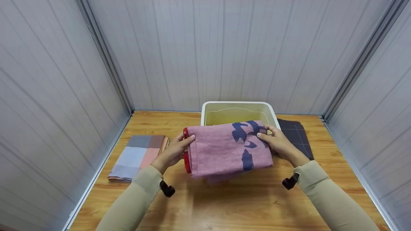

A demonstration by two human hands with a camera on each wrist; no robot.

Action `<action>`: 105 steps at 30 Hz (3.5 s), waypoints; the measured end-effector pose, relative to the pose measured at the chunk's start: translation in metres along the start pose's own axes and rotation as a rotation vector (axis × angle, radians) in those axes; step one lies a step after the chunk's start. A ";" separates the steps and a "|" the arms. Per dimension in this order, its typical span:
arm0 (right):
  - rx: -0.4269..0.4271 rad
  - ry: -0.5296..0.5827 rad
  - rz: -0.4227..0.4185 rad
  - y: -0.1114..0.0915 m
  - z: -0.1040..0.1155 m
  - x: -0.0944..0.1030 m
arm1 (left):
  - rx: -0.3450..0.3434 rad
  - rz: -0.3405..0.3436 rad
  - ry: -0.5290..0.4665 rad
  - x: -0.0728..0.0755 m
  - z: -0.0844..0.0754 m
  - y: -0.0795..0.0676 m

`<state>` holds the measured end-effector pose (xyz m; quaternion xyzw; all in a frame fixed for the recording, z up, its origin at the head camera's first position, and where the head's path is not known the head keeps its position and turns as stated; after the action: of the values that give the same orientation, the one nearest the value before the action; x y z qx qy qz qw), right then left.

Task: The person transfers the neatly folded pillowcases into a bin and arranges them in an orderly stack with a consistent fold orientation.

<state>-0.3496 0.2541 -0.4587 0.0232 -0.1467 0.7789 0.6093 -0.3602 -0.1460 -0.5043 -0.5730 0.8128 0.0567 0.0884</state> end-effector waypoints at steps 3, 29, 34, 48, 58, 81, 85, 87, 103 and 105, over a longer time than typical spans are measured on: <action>-0.030 -0.008 0.029 -0.002 0.002 0.001 | 0.022 -0.007 0.043 0.000 -0.003 0.000; -0.101 -0.007 -0.005 -0.003 0.007 0.006 | 0.089 -0.236 0.083 -0.013 -0.039 0.016; -0.123 0.088 -0.083 -0.001 0.011 0.011 | 0.059 -0.147 0.056 -0.016 -0.051 0.021; -0.091 0.160 -0.123 0.003 0.022 0.025 | -0.044 -0.135 0.140 -0.024 -0.069 0.043; -0.049 0.120 -0.065 0.010 0.034 0.028 | -0.144 -0.273 0.225 -0.023 -0.078 0.056; 0.026 0.122 -0.260 0.033 0.057 0.042 | -0.186 -0.305 0.250 -0.048 -0.088 0.089; 0.034 0.132 -0.255 0.036 0.061 0.039 | -0.180 -0.307 0.225 -0.050 -0.085 0.093; 0.038 0.126 -0.266 0.037 0.063 0.039 | -0.186 -0.309 0.210 -0.051 -0.084 0.094; 0.040 -0.032 -0.378 0.050 0.061 0.042 | -0.213 -0.294 0.210 -0.065 -0.076 0.106; 0.035 -0.058 -0.390 0.052 0.056 0.043 | -0.193 -0.282 0.201 -0.064 -0.074 0.106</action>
<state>-0.4180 0.2696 -0.4065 0.0838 -0.1435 0.6477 0.7435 -0.4452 -0.0655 -0.4198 -0.6896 0.7202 0.0638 -0.0416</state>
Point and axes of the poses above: each hand's wrist, its own y-axis towards the middle knuckle, its own x-axis out of the back of the hand, z = x × y, the point moved 2 cm from there along y, towards the middle knuckle, and after that the axes turned 8 degrees about -x, right-handed, at the moved point
